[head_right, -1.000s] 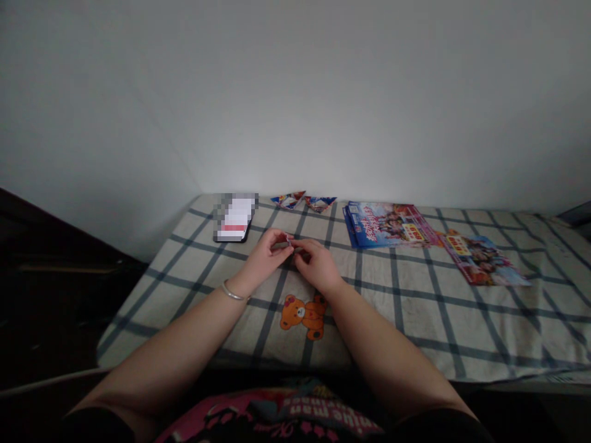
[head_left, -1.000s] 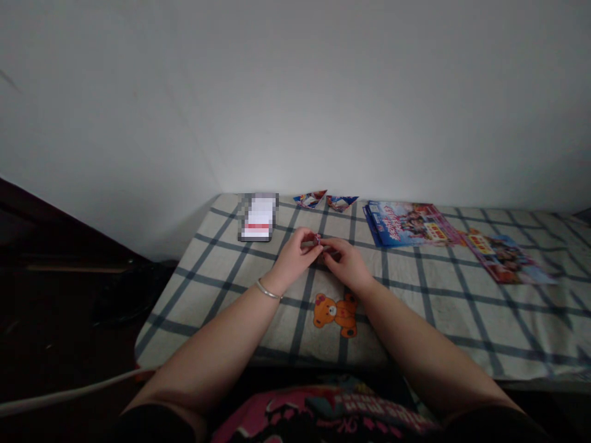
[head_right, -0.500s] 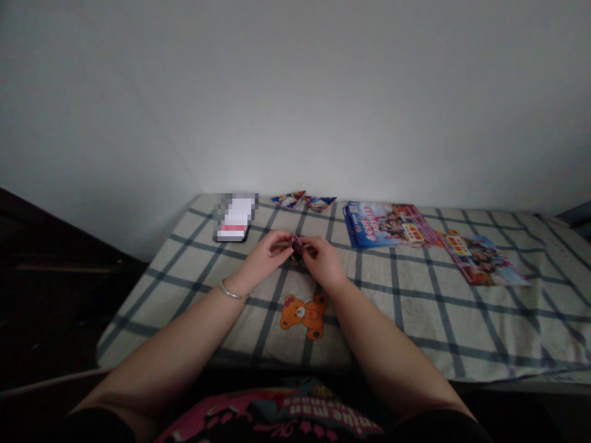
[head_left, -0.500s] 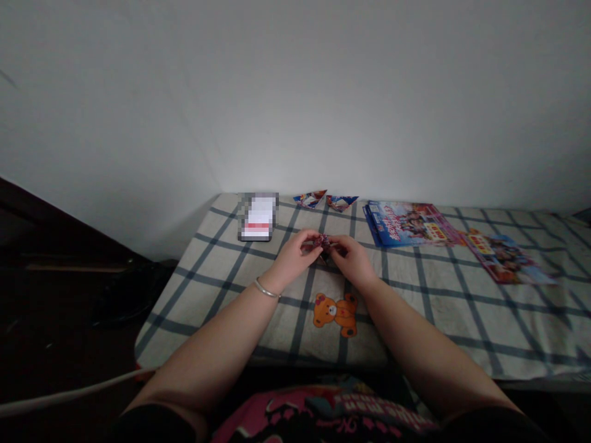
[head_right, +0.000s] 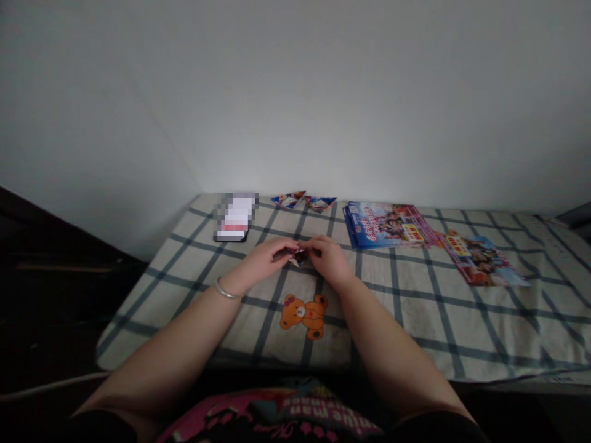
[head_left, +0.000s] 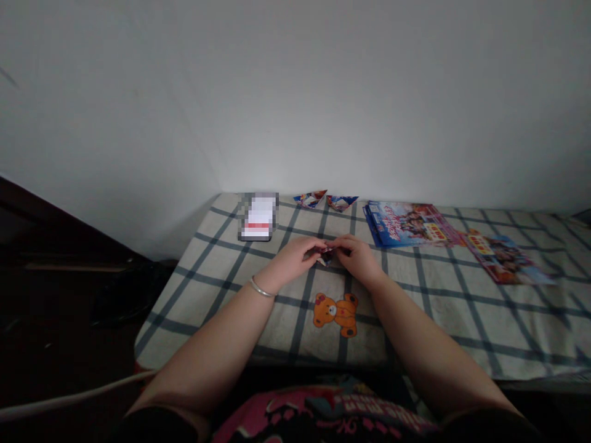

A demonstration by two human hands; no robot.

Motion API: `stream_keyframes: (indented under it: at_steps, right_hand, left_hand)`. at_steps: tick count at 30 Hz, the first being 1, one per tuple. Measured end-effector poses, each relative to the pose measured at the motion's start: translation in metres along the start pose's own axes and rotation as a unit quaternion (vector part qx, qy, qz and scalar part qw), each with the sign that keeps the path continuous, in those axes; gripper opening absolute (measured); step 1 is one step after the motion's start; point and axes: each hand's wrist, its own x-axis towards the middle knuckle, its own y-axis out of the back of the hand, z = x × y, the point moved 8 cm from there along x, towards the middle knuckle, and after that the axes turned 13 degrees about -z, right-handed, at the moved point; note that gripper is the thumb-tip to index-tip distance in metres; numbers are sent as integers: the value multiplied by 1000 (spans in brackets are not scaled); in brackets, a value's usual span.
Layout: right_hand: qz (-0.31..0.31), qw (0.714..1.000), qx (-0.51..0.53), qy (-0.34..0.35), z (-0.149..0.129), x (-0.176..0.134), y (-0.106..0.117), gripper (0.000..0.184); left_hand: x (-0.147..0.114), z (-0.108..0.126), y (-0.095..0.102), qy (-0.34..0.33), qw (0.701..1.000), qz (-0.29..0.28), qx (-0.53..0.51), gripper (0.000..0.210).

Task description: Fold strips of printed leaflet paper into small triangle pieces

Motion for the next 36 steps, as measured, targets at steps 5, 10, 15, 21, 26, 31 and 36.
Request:
stream_keyframes:
  at_steps: [5, 10, 15, 21, 26, 31, 36]
  right_hand:
    - [-23, 999, -32, 5, -4, 0, -1, 31]
    - [-75, 994, -75, 7, -9, 1, -3, 31]
    - [-95, 993, -72, 13, -11, 1, -2, 27]
    - [-87, 994, -71, 3, -11, 1, -2, 20]
    - [-73, 995, -66, 14, -14, 0, -2, 30]
    - [-32, 993, -110, -22, -5, -1, 3, 28]
    - [-6, 991, -92, -95, 13, -2, 10, 23]
  left_hand:
    - [0, 4, 0, -14, 999, -18, 29, 26]
    - [-3, 8, 0, -21, 997, -17, 66, 29]
    - [-5, 11, -1, -6, 996, -20, 89, 28]
    - [-5, 12, 1, -4, 989, -21, 148, 24]
    - [-5, 8, 3, 26, 981, -2, 194, 29]
    - [-5, 9, 1, 22, 986, 7, 165, 31]
    - [-4, 11, 0, 7, 993, -1, 119, 27]
